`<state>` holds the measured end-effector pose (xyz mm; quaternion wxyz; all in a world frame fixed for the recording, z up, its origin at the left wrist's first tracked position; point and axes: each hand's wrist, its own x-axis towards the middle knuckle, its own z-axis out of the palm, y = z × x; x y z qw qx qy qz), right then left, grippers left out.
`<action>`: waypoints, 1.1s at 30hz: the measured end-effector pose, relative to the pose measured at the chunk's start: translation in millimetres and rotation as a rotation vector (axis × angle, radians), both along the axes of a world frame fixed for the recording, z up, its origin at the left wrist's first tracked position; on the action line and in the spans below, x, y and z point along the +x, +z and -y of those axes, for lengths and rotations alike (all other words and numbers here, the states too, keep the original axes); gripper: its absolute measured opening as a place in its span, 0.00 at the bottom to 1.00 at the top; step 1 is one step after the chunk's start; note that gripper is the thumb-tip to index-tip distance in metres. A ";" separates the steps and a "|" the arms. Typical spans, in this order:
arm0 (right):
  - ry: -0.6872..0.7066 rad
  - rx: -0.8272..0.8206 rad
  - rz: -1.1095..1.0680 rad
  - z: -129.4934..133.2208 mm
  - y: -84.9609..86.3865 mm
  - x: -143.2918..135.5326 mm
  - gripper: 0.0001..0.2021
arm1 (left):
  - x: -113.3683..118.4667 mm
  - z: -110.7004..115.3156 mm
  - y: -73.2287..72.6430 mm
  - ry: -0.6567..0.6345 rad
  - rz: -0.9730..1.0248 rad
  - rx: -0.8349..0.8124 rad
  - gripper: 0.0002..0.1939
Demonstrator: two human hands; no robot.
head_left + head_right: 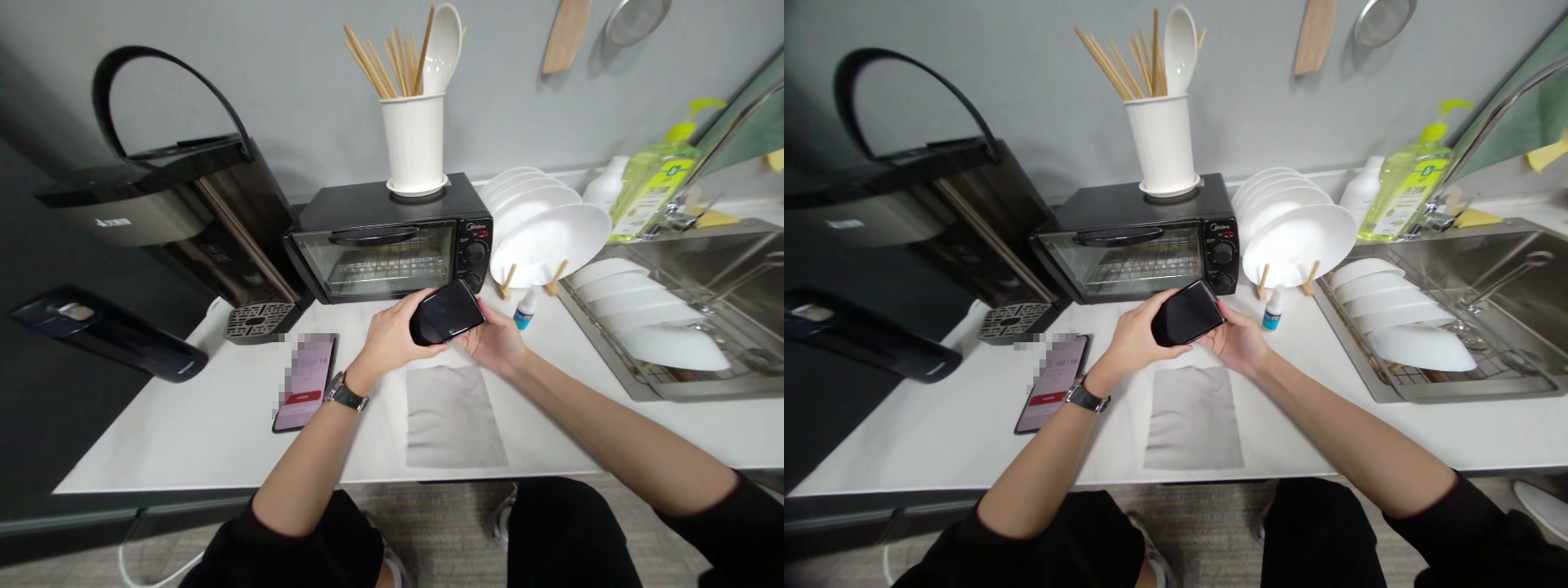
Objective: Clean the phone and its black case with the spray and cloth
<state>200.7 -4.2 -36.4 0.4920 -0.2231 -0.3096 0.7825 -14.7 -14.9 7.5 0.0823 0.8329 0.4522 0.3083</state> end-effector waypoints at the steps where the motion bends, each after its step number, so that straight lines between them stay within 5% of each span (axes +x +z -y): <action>1: -0.003 -0.003 0.002 -0.4 0.0 0.3 0.11 | 0.2 0.7 1.2 -0.004 0.004 -0.014 0.47; 17: -0.188 0.115 0.081 -3.0 -3.3 -7.7 0.13 | 7.5 3.2 -3.6 -0.001 0.012 -0.016 0.51; 33: -0.225 0.105 0.099 -2.6 3.5 -8.6 0.14 | 7.3 4.3 -3.2 -0.024 0.054 0.052 0.49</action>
